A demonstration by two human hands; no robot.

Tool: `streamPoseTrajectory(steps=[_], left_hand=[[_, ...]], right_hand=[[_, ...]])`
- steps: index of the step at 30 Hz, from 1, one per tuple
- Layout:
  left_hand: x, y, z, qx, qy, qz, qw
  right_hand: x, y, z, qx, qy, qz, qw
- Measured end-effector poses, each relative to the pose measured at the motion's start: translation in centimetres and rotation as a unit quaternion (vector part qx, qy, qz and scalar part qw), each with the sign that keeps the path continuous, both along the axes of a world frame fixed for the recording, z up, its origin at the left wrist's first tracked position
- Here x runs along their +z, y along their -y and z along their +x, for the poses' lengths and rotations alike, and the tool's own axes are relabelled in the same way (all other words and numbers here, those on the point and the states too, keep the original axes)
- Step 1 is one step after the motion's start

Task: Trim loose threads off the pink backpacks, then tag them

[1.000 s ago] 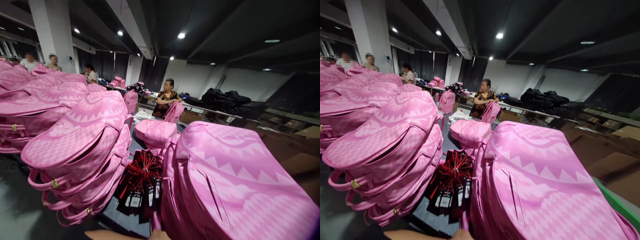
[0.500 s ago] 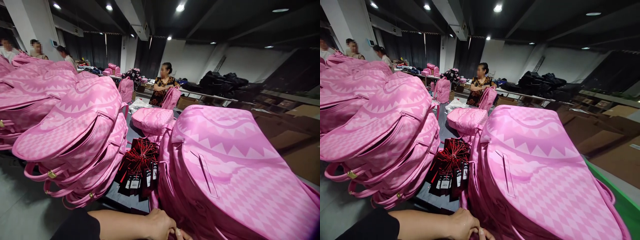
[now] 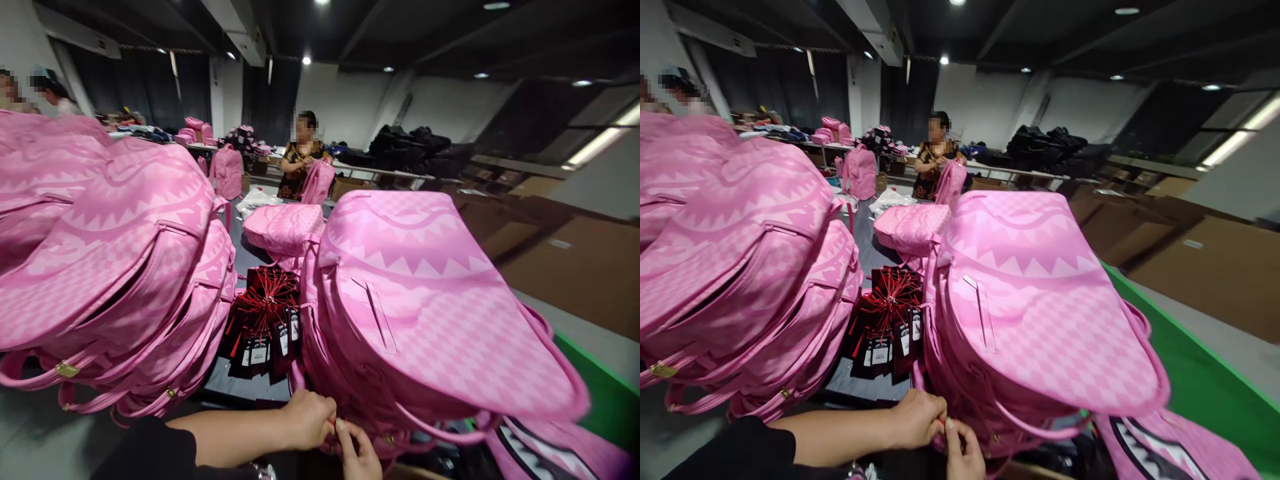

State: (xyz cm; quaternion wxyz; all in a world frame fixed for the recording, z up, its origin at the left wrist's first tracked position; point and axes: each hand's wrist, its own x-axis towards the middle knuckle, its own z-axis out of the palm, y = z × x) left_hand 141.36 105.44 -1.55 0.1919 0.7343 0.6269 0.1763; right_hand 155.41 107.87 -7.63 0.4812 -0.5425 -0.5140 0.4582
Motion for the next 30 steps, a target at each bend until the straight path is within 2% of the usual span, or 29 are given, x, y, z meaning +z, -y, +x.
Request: streamPoseTrajectory(steps=[3,6,9,11,15,20,24,30], left_hand=[[0.2,0.2,-0.2,-0.020,-0.018,-0.016,1.000],[0.5,0.3,-0.3,0.013,-0.017,0.003,1.000],[0.5,0.4,-0.2,-0.016,-0.016,-0.001,1.000],[0.3,0.5,-0.1,-0.030,-0.025,-0.010,0.999],[0.1,0.6,0.2,0.014,-0.042,0.022,0.999],[0.7,0.4,0.2,-0.042,-0.050,-0.011,0.998],[0.7,0.5,0.3,-0.019,-0.080,-0.001,0.997],[0.6,0.4,0.5,-0.044,-0.098,0.011,0.994]], right_hand=[[0.8,0.6,-0.3,0.005,-0.026,0.011,1.000],[1.6,1.1,-0.8,-0.010,-0.041,0.034,0.999],[1.8,1.5,-1.1,-0.018,-0.054,0.033,0.998],[1.8,1.7,-1.1,-0.018,-0.061,0.027,0.998],[1.6,1.8,-1.2,-0.026,-0.084,0.019,0.996],[1.5,1.6,-1.1,-0.046,-0.131,-0.020,0.990],[1.2,1.6,-1.2,-0.053,-0.153,-0.032,0.986],[0.3,1.4,-1.5,-0.053,-0.207,-0.067,0.974]])
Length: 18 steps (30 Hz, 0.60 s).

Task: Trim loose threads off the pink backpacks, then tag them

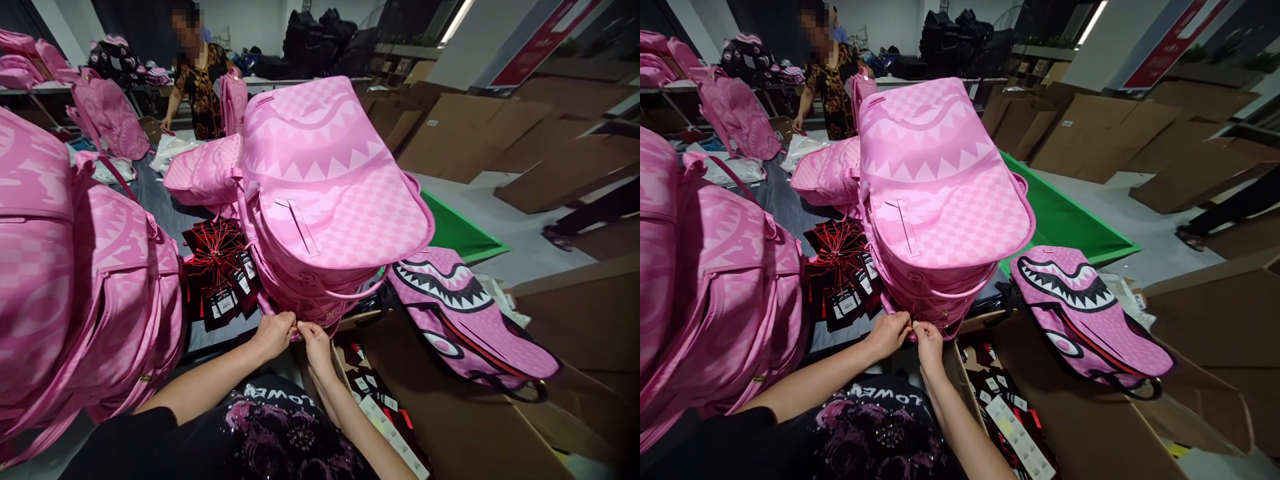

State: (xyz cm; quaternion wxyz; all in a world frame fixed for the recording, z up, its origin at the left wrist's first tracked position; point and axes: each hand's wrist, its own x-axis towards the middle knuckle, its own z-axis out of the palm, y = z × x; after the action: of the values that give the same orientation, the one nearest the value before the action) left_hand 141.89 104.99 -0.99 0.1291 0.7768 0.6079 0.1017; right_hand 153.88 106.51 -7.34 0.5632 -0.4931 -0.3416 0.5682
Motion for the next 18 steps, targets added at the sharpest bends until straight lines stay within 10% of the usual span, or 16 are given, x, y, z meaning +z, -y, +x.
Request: streamPoseTrajectory(steps=[12,18], left_hand=[[-0.4,-0.3,0.6,0.053,-0.006,-0.001,0.999],[4.7,2.5,-2.0,0.009,0.115,0.079,0.990]], right_hand=[[1.3,0.1,-0.8,-0.015,0.025,0.006,1.000],[8.6,1.5,6.2,0.112,0.235,0.124,0.958]])
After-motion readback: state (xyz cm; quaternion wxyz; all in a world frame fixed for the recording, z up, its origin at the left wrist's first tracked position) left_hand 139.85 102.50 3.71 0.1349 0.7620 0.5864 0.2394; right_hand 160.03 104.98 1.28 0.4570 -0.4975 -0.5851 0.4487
